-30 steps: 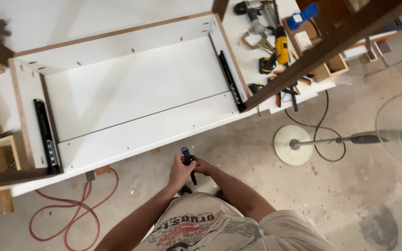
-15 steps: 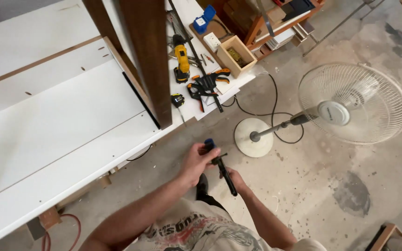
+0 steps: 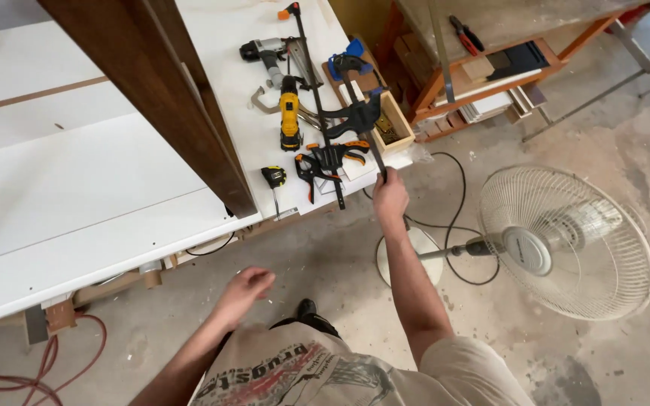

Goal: Assembling a wooden cabinet by measuring components with a tape measure and fastening them with screws using a power drill.

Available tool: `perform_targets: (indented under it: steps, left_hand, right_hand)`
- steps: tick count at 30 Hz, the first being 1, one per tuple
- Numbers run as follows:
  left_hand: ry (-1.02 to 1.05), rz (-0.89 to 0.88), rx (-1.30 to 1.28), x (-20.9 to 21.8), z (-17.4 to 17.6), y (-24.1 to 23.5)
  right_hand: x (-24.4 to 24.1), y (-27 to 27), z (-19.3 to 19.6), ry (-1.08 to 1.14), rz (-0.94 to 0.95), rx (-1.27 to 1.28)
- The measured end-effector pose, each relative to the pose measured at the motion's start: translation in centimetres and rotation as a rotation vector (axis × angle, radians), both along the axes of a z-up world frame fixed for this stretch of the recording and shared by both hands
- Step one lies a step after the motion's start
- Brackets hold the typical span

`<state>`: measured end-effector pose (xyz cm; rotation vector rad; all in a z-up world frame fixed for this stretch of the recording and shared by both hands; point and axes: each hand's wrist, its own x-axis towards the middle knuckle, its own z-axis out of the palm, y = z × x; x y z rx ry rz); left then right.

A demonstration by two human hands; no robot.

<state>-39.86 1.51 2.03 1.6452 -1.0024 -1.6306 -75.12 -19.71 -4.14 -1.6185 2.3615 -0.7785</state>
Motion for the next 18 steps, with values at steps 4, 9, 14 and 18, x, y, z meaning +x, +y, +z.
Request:
perform_targets:
  steps: [4, 9, 14, 18]
  left_hand:
    - [-0.071, 0.181, 0.201, 3.6, -0.3, 3.3]
    - [-0.039, 0.405, 0.297, 5.4, -2.4, 6.0]
    - [-0.024, 0.435, 0.215, 5.6, -5.5, 8.1]
    - [0.006, 0.503, 0.214, 6.2, -6.9, 10.0]
  right_hand:
    - [-2.0, -7.5, -3.8, 0.126, 0.062, 0.022]
    - [-0.5, -14.9, -8.4, 0.143, 0.208, 0.094]
    - [1.5, -19.8, -14.3, 0.302, 0.208, 0.192]
    - [2.5, -19.6, -15.9, 0.274, 0.226, 0.141]
